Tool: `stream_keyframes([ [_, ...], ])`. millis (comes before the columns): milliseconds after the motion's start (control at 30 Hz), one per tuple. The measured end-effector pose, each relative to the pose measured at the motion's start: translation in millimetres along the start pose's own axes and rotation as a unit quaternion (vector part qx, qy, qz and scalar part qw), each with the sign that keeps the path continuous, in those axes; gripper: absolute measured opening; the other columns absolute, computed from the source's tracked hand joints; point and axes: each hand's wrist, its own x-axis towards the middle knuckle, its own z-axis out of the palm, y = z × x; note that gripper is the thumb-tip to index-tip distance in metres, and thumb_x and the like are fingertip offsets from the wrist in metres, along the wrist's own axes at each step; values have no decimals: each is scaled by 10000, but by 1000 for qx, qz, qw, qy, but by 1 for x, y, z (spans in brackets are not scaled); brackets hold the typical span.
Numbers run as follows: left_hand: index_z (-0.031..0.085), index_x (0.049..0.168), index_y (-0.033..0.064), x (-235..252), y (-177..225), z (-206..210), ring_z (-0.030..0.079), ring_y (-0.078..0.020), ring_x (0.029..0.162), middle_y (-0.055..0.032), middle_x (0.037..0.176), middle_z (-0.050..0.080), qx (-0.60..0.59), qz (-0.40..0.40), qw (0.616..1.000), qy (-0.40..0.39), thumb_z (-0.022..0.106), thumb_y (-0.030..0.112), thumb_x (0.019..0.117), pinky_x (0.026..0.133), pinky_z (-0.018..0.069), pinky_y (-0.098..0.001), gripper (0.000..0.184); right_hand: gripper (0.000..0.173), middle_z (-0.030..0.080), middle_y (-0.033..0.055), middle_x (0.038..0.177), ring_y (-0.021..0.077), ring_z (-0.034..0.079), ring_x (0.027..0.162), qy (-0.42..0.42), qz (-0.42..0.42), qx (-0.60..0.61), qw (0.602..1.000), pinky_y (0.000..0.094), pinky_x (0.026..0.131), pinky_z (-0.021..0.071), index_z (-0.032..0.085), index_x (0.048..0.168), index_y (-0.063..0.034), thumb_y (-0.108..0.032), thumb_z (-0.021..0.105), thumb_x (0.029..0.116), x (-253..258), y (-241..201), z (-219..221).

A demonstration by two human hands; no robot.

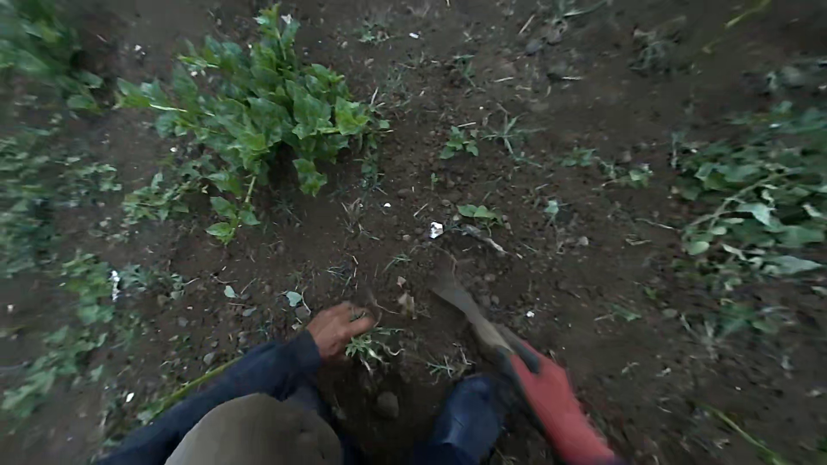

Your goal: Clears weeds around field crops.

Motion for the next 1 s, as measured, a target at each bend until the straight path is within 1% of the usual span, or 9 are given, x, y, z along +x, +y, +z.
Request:
stream_keyframes([
  [67, 671, 1247, 106, 27, -1, -9, 653, -440, 1171, -190, 1290, 679, 35, 2, 999, 11, 888, 54, 653, 897, 570, -603, 634, 432, 704, 147, 1262, 299, 690, 1126, 9, -61, -34, 998, 558, 997, 525, 609, 1433, -154, -282, 590, 1022, 36, -21, 28],
  [200, 689, 1149, 97, 31, -5, -23, 614, -420, 1256, -159, 1318, 673, 53, -26, 998, 31, 896, 56, 623, 946, 554, -597, 567, 434, 690, 194, 1276, 322, 688, 1144, -23, -101, -72, 992, 558, 1012, 525, 603, 1420, -70, -221, 597, 1013, -3, -20, -13],
  [300, 679, 1182, 83, 28, 10, -33, 630, -432, 1203, -194, 1287, 666, 45, -117, 992, 36, 858, 40, 669, 872, 566, -607, 545, 453, 703, 149, 1247, 263, 711, 1032, -75, -43, 4, 996, 513, 918, 568, 572, 1467, -152, -278, 560, 1032, 10, -29, 0],
  [367, 657, 1283, 116, 41, 17, -49, 624, -440, 1214, -174, 1388, 623, 64, -162, 984, 35, 829, 36, 718, 833, 572, -616, 595, 434, 724, 146, 1061, 252, 700, 785, -66, -16, 62, 996, 489, 715, 594, 573, 1469, -193, -304, 545, 1050, 50, -62, 57],
  [500, 417, 1583, 183, 88, 17, -97, 578, -454, 1279, -72, 1688, 313, 127, -207, 969, -49, 757, 39, 843, 853, 549, -625, 827, 460, 707, 174, 1059, 264, 691, 738, -82, -17, 101, 991, 477, 687, 594, 500, 1524, -192, -265, 514, 1070, 65, -107, 105],
  [633, 251, 1651, 193, 152, -14, -127, 648, -449, 1158, -47, 1745, 116, 169, -271, 944, -76, 665, -3, 900, 825, 564, -615, 879, 460, 715, 177, 1039, 237, 691, 717, -2, -44, 126, 991, 459, 660, 599, 513, 1507, -113, -172, 511, 1051, 18, -80, 86],
  [700, 152, 1668, 174, 180, -42, -134, 688, -432, 1083, -82, 1750, 29, 154, -345, 923, -68, 644, 40, 949, 841, 578, -596, 882, 460, 715, 196, 1149, 284, 720, 872, 31, -58, 98, 993, 515, 804, 591, 521, 1500, -97, -185, 523, 1049, 35, -91, 98],
  [833, 299, 1592, 110, 201, -77, -139, 668, -480, 1082, -251, 1591, 358, 123, -425, 896, -36, 720, 159, 920, 858, 570, -632, 794, 455, 699, 190, 1210, 303, 718, 956, 15, -45, 102, 994, 525, 874, 576, 510, 1513, -127, -203, 512, 1064, 83, -121, 116],
  [1000, 413, 1554, 193, 179, -67, -138, 624, -498, 1176, -263, 1477, 511, 83, -363, 926, -66, 651, 192, 936, 930, 518, -675, 663, 449, 714, 146, 967, 212, 662, 645, -11, -8, 190, 982, 419, 597, 586, 517, 1511, -156, -211, 508, 1065, 70, -112, 91],
])
